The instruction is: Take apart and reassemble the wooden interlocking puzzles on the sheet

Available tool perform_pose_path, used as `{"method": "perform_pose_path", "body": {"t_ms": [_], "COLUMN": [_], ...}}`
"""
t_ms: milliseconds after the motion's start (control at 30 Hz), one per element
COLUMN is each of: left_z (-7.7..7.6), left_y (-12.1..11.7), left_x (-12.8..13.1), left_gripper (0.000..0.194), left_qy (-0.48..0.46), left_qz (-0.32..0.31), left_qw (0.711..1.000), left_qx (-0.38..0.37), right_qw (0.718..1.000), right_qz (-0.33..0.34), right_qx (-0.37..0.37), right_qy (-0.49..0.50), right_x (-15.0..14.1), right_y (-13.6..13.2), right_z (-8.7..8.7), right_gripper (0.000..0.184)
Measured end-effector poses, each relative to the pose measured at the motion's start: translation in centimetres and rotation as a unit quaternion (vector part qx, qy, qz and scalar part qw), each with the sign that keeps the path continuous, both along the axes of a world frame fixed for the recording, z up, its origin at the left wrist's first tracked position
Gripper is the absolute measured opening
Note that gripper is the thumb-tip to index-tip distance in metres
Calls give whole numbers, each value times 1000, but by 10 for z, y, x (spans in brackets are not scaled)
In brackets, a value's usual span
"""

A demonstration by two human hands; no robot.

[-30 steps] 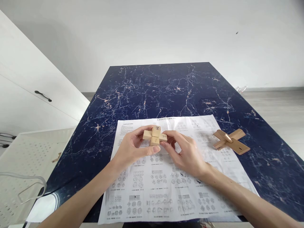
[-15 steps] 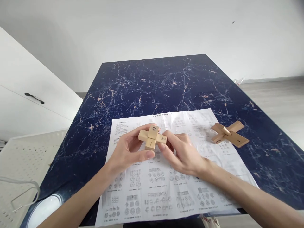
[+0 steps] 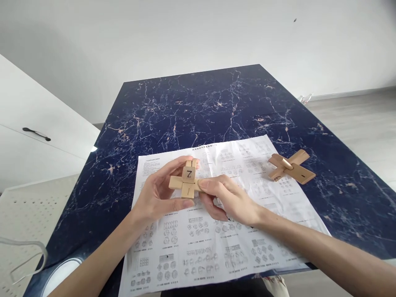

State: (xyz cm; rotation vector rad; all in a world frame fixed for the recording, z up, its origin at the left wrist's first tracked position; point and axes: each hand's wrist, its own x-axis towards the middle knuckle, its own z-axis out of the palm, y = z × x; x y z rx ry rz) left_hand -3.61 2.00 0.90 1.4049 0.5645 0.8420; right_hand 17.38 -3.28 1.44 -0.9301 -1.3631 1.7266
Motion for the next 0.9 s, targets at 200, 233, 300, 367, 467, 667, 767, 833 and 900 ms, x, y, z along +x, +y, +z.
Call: {"method": "perform_pose_path", "body": {"t_ms": [200,233,300,367,467,667,767,833,900], "left_z": [1,1,3,4,4,2,1,0,-1], "left_y": [5,5,7,8,10,11,10,9,8], "left_x": [-4,-5,-7,-8,-11,-13,-11,-10,-10], "left_gripper": [72,72,71,69,68,65,61,62,62], "left_qy": [28,29,25,16,28,59,44,37,32], "left_qz": [-27,-36,-61,-87,-104,-76,-60,-48,-35], "left_qw": [999,998,998,996,994,994,996,997,998], "left_qx": [32,34,23,-2,-32,-41,-52,-55,-49], "right_qw": [996,992,975,955,926,883,882,890,897], "right_qz": [-53,-77,-122,-148,-158,-176,-175,-170,-167], "right_qx": [59,91,157,216,288,375,369,351,337], "right_qy": [-30,-51,-98,-141,-184,-220,-235,-237,-232], "right_x": [-3,-4,-5,-6,-6,-6,-7,-7,-7], "right_y": [-1,-2,-3,-4,-5,-3,-3,-3,-3], "right_z": [0,-1,-3,-5,-9,-14,-14,-13,-13], "right_gripper": [53,51,49,46,43,43,43,43,44]}}
